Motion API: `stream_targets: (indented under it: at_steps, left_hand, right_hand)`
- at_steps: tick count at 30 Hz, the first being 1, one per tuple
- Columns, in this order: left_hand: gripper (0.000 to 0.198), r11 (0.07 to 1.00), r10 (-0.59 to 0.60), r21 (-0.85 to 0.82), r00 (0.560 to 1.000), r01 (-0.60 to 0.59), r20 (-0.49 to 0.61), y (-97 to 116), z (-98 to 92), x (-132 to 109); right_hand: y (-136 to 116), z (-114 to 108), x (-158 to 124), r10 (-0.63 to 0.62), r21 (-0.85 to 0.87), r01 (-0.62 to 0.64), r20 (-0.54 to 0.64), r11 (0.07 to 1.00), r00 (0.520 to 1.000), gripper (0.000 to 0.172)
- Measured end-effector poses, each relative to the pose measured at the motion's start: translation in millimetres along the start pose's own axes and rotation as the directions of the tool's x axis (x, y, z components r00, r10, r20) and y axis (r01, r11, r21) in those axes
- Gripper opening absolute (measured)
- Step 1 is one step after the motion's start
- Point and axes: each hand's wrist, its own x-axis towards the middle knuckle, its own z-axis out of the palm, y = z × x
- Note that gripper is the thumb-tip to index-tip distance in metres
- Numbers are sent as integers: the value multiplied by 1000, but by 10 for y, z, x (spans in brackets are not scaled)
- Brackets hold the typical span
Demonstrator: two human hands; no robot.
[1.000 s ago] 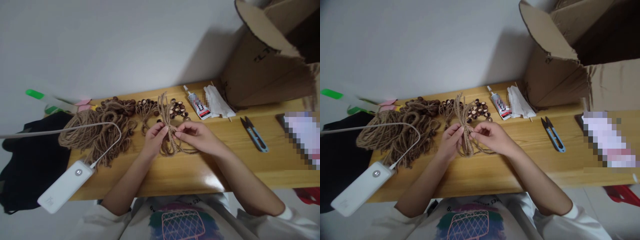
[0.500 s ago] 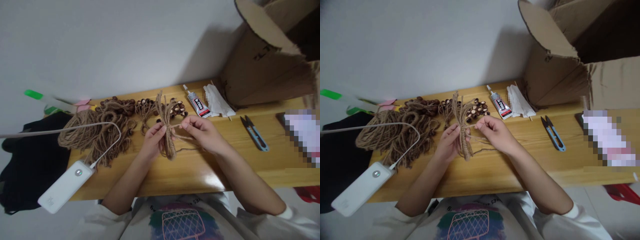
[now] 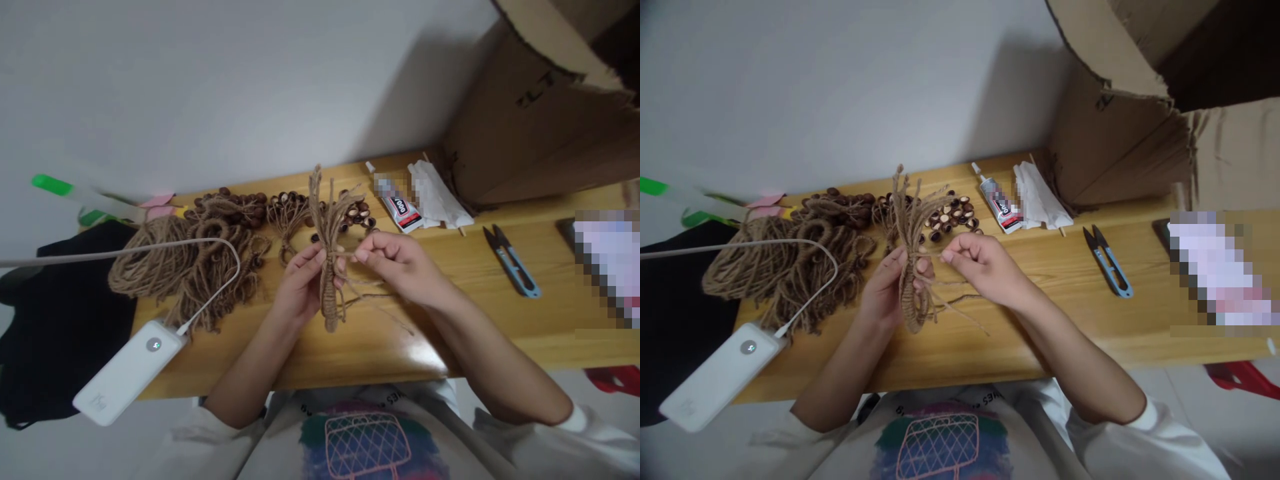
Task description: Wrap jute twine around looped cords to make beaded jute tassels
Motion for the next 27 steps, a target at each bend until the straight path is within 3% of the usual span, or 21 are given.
stream_targets:
  at_steps: [7,14,17,21,27]
  left_hand:
    - [24,989,-85,124,996,82,16,-65,-62,32]
    - [29,982,-88,170,996,81,35,-94,-61,72]
    - [31,976,-110,192,993,100,39,-114,-64,74]
    - [30,974,-122,201,991,110,50,-137,-47,79]
    - [30,979,-94,181,995,90,16,-111,-12,86]
  right_hand:
    - [120,28,27,-11,-73,13,27,997,1000,25]
    - [219,-24,59,-49,-135,55,53,989,997,12]
    - [178,-26,58,-72,-34,74,45,997,996,3]
    - [92,6,52,-86,207,67,86,976,993,9]
    - [60,49,29,1,268,-30,108,963,994,3]
